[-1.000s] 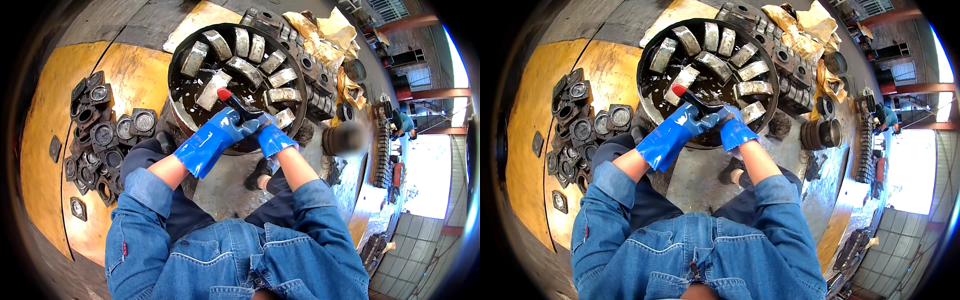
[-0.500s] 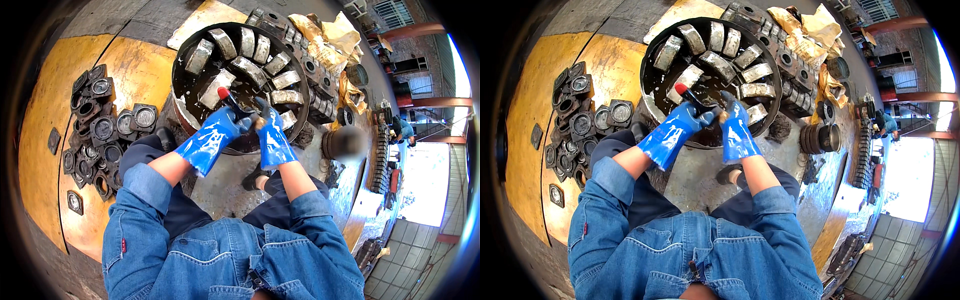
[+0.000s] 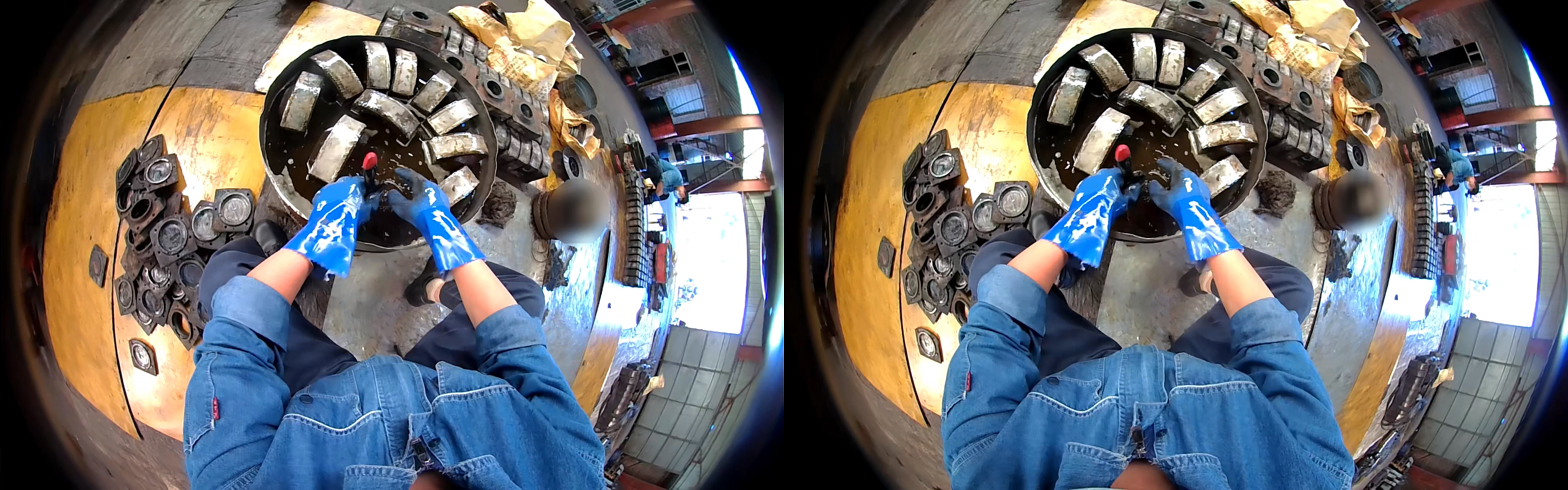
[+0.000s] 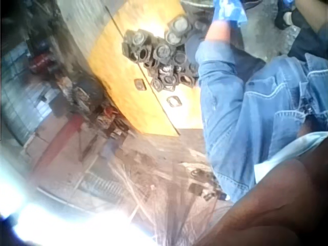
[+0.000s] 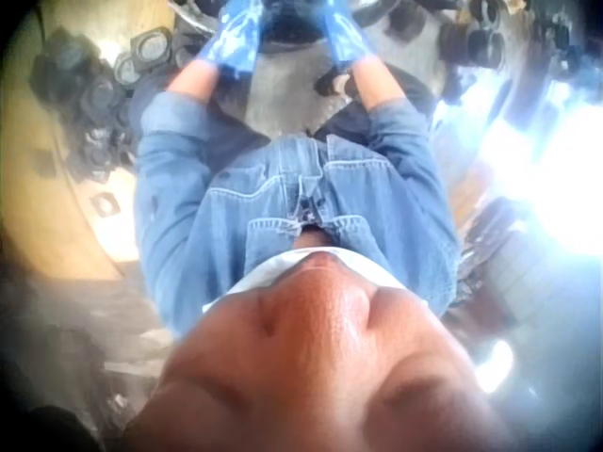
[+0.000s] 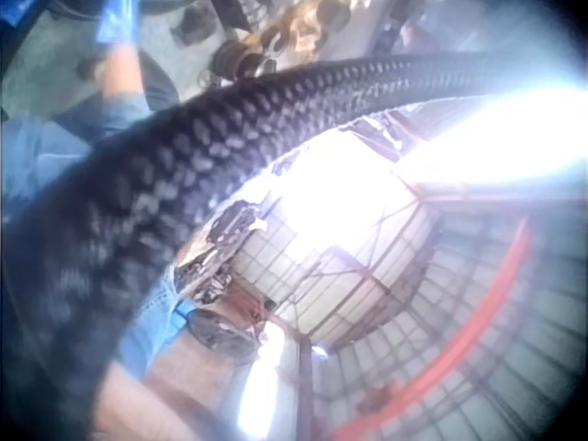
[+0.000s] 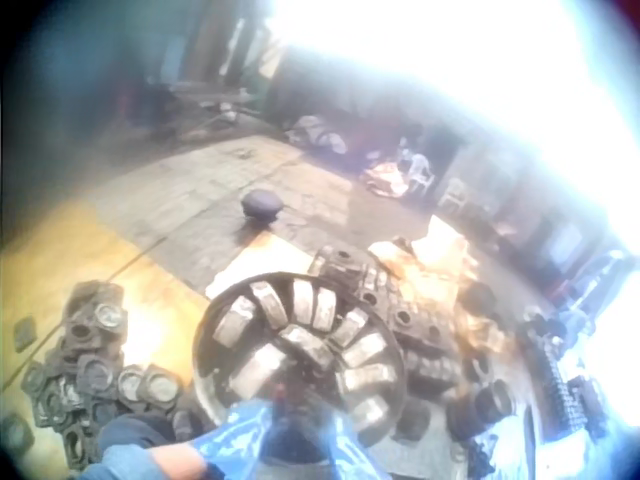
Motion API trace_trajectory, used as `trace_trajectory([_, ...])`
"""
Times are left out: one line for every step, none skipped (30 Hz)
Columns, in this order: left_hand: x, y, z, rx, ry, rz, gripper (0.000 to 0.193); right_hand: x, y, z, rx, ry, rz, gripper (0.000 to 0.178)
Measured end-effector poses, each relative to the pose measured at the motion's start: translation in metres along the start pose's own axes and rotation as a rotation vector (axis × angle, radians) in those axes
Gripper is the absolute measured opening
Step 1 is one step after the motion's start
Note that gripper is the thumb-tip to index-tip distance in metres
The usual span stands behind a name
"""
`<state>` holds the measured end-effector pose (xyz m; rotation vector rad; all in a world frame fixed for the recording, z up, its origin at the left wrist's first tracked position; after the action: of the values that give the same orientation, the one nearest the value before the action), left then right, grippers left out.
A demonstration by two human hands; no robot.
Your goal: The person uses a brush and a cleaning solution in a basin to clean several curved metal components, scrubbing each one by hand before placing it back. They handle multiple pieces, ensuring the surfaces are washed in the liquid.
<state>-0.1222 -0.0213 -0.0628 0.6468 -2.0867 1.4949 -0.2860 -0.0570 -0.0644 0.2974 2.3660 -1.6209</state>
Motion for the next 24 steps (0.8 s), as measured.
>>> trace_trajectory([-0.013,0.011,0.003,-0.008,-0.011,0.068,0.038,-0.011,-0.004,-0.004,0.036,-0.085,-0.089,0.057])
trace_trajectory([-0.013,0.016,0.003,-0.03,-0.009,0.035,0.037,-0.014,-0.005,-0.009,0.073,-0.157,-0.184,0.06])
trace_trajectory([-0.011,0.019,0.005,-0.026,-0.02,0.037,0.037,-0.011,0.001,-0.012,0.095,-0.221,-0.268,0.06])
trace_trajectory([-0.011,0.021,0.007,-0.022,-0.033,0.038,0.038,-0.006,0.009,-0.011,0.093,-0.257,-0.383,0.059])
trace_trajectory([-0.015,0.007,0.001,0.041,-0.055,-0.001,0.04,-0.012,0.024,-0.007,0.093,-0.32,-0.476,0.059])
trace_trajectory([-0.008,0.004,0.004,0.087,-0.045,-0.062,0.042,0.001,0.036,-0.002,0.097,-0.347,-0.594,0.058])
trace_trajectory([-0.003,0.001,0.007,0.132,-0.036,-0.123,0.043,0.016,0.043,0.005,0.114,-0.334,-0.611,0.051])
trace_trajectory([-0.013,0.006,0.012,0.159,0.048,-0.24,0.046,0.021,0.058,0.015,0.144,-0.357,-0.624,0.05])
trace_trajectory([-0.011,0.021,0.02,0.092,0.184,-0.453,0.046,0.029,0.07,0.025,0.177,-0.374,-0.643,0.048])
trace_trajectory([-0.001,0.033,0.026,0.012,0.327,-0.671,0.047,0.035,0.072,0.03,0.209,-0.381,-0.667,0.047])
trace_trajectory([0.01,0.026,0.011,0.026,0.371,-0.87,0.044,0.029,0.071,0.032,0.145,-0.335,-0.38,0.045])
trace_trajectory([0.015,0.027,0.006,-0.016,0.274,-0.759,0.046,0.038,0.07,0.031,0.076,-0.259,-0.115,0.042])
trace_trajectory([0.017,0.021,0.005,-0.019,0.167,-0.565,0.047,0.039,0.064,0.024,0.107,-0.301,-0.105,0.039])
trace_trajectory([0.0,0.004,-0.001,0.005,0.027,-0.347,0.048,0.014,0.068,0.016,0.12,-0.381,-0.069,0.037])
trace_trajectory([-0.016,-0.003,0.002,0.003,-0.106,-0.16,0.051,-0.007,0.067,-0.001,0.241,-0.568,-0.303,0.035])
trace_trajectory([-0.023,-0.01,0.007,-0.033,-0.134,-0.091,0.051,-0.026,0.07,-0.019,0.363,-0.753,-0.537,0.033])
trace_trajectory([-0.027,-0.019,0.005,0.075,-0.054,-0.236,0.051,-0.046,0.058,-0.034,0.434,-0.875,-0.54,0.025])
trace_trajectory([-0.007,-0.025,0.009,0.17,0.075,-0.399,0.051,-0.01,0.045,-0.005,0.231,-0.617,0.172,0.024])
trace_trajectory([0.018,-0.02,0.015,0.118,0.2,-0.489,0.049,0.031,0.061,0.027,0.024,-0.31,0.864,0.022])
trace_trajectory([0.027,-0.015,0.012,0.07,0.287,-0.563,0.046,0.016,0.073,0.03,-0.219,-0.288,1.19,0.02])
trace_trajectory([0.034,-0.013,0.006,0.03,0.371,-0.632,0.044,-0.004,0.083,0.029,-0.482,-0.195,1.58,0.018])
trace_trajectory([0.02,-0.004,0.001,0.024,0.182,-0.484,0.044,-0.024,0.092,0.027,-0.7,-0.038,1.88,0.016])
trace_trajectory([0.01,-0.014,-0.007,0.021,0.12,-0.26,0.045,-0.027,0.095,0.01,-0.487,0.016,1.441,0.017])
trace_trajectory([0.014,-0.024,-0.007,0.007,0.093,-0.049,0.045,-0.023,0.091,0.009,-0.39,-0.091,1.238,0.016])
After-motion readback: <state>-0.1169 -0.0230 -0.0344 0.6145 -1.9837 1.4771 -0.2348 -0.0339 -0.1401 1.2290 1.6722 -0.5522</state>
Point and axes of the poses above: each hand's wrist, its own z-axis towards the middle knuckle, its own y-axis out of the palm, x = y × z, the point moved 9 cm from there along z, towards the middle knuckle, and after that the axes turned 6 degrees about y, right-handed, at the moved point
